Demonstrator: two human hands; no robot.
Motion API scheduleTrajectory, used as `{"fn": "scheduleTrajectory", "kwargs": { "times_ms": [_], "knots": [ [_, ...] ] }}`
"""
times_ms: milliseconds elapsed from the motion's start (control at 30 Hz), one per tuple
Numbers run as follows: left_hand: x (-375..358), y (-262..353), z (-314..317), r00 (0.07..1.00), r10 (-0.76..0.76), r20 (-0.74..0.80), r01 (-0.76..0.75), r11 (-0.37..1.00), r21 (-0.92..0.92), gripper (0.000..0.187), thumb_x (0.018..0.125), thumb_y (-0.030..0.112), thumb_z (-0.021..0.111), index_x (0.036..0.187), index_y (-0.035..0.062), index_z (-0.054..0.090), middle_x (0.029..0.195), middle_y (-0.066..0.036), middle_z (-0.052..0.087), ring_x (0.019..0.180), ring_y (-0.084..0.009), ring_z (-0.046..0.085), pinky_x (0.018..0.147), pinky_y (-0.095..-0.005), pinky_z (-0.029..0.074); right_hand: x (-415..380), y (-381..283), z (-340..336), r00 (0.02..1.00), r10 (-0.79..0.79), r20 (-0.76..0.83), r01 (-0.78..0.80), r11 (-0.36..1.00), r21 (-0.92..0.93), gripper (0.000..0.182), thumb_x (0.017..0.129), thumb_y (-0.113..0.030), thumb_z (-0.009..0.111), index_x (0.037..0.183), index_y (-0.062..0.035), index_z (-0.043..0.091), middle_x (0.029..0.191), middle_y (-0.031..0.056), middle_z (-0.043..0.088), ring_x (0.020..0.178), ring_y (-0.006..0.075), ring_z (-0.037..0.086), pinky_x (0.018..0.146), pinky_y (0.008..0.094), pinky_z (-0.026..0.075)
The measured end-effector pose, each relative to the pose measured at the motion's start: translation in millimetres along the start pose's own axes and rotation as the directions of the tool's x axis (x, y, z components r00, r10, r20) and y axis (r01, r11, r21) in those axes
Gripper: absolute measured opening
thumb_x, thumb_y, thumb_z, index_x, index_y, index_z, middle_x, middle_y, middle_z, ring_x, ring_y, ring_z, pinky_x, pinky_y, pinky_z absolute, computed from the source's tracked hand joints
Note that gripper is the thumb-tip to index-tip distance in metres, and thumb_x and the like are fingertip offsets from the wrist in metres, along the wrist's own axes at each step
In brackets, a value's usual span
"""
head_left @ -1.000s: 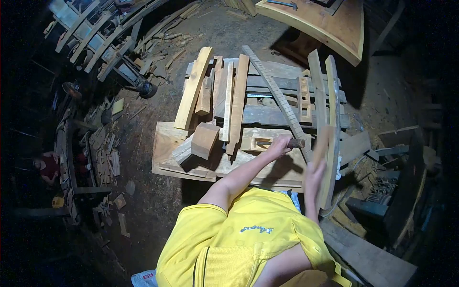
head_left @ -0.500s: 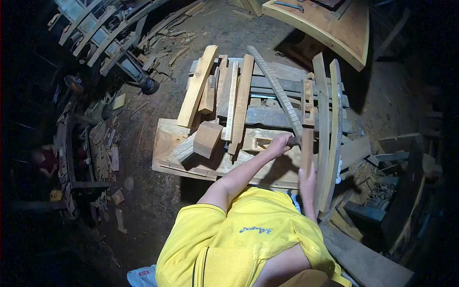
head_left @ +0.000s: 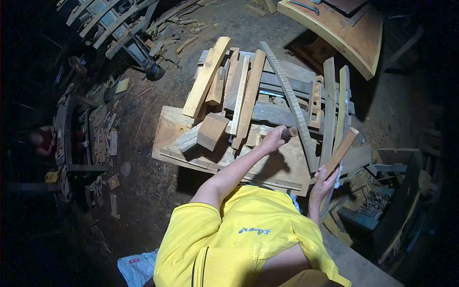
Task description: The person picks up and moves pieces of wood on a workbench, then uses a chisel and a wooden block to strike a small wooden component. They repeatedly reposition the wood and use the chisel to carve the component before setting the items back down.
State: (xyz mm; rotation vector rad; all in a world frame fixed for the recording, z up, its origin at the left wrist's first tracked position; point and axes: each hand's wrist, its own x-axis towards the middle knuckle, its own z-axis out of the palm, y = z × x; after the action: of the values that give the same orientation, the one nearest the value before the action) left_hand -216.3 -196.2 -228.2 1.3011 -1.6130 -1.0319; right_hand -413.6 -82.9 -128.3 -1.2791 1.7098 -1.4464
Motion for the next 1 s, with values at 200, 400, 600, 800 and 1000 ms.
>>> {"fn": "scheduleTrajectory", "kwargs": {
  "times_ms": [200,400,600,800,1000],
  "knots": [
    [5,-1,6,0.994,0.043,-0.097,-0.031,0.992,0.123,0.02,0.071,0.008,0.063,0.086,0.0019,0.052,0.081,-0.019,0.057,0.08,-0.0377,0.056,0.069,-0.0421,0.045,17,9,-1,0.974,-0.219,-0.053,0.225,0.964,0.142,0.052,0.09,-0.034,0.053,0.124,-0.0002,0.034,0.088,0.0074,0.048,0.07,0.0126,0.045,0.059,0.0244,0.04],
    [9,2,13,1.0,0.007,-0.028,-0.005,0.997,0.071,0.021,0.069,0.005,0.062,0.085,0.0009,0.049,0.082,-0.02,0.055,0.084,-0.0391,0.055,0.071,-0.0427,0.043,1,23,11,0.999,-0.025,-0.028,0.02,0.985,-0.173,0.053,0.086,-0.033,0.058,0.12,0.003,0.039,0.1,0.0156,0.053,0.089,0.0285,0.052,0.081,0.0379,0.043],
    [7,0,18,1.0,0.022,0.015,-0.023,0.997,0.073,0.022,0.068,0.003,0.061,0.084,0.0009,0.046,0.079,-0.02,0.054,0.081,-0.0397,0.054,0.069,-0.0441,0.042,1,9,7,0.99,0.081,0.114,-0.061,0.984,-0.169,0.059,0.087,-0.026,0.058,0.13,0.0053,0.034,0.122,0.0238,0.048,0.11,0.0296,0.05,0.095,0.0374,0.037],
    [5,3,21,0.999,0.038,0.037,-0.042,0.994,0.102,0.023,0.067,0.002,0.061,0.087,0.0014,0.05,0.082,-0.02,0.056,0.084,-0.039,0.055,0.072,-0.0441,0.044,-5,46,9,0.992,0.102,0.071,-0.079,0.959,-0.271,0.062,0.088,-0.028,0.056,0.13,0.0062,0.028,0.118,0.0251,0.049,0.108,0.0321,0.05,0.092,0.0389,0.038],
    [3,-2,31,0.995,0.067,0.07,-0.073,0.994,0.088,0.025,0.063,-0.001,0.061,0.085,0.0028,0.051,0.081,-0.018,0.056,0.085,-0.0382,0.055,0.074,-0.044,0.044,-17,43,12,0.996,0.039,0.085,-0.013,0.956,-0.293,0.062,0.086,-0.028,0.058,0.133,0.001,0.029,0.12,0.0292,0.046,0.112,0.0383,0.047,0.094,0.0411,0.038]
  ]
}}
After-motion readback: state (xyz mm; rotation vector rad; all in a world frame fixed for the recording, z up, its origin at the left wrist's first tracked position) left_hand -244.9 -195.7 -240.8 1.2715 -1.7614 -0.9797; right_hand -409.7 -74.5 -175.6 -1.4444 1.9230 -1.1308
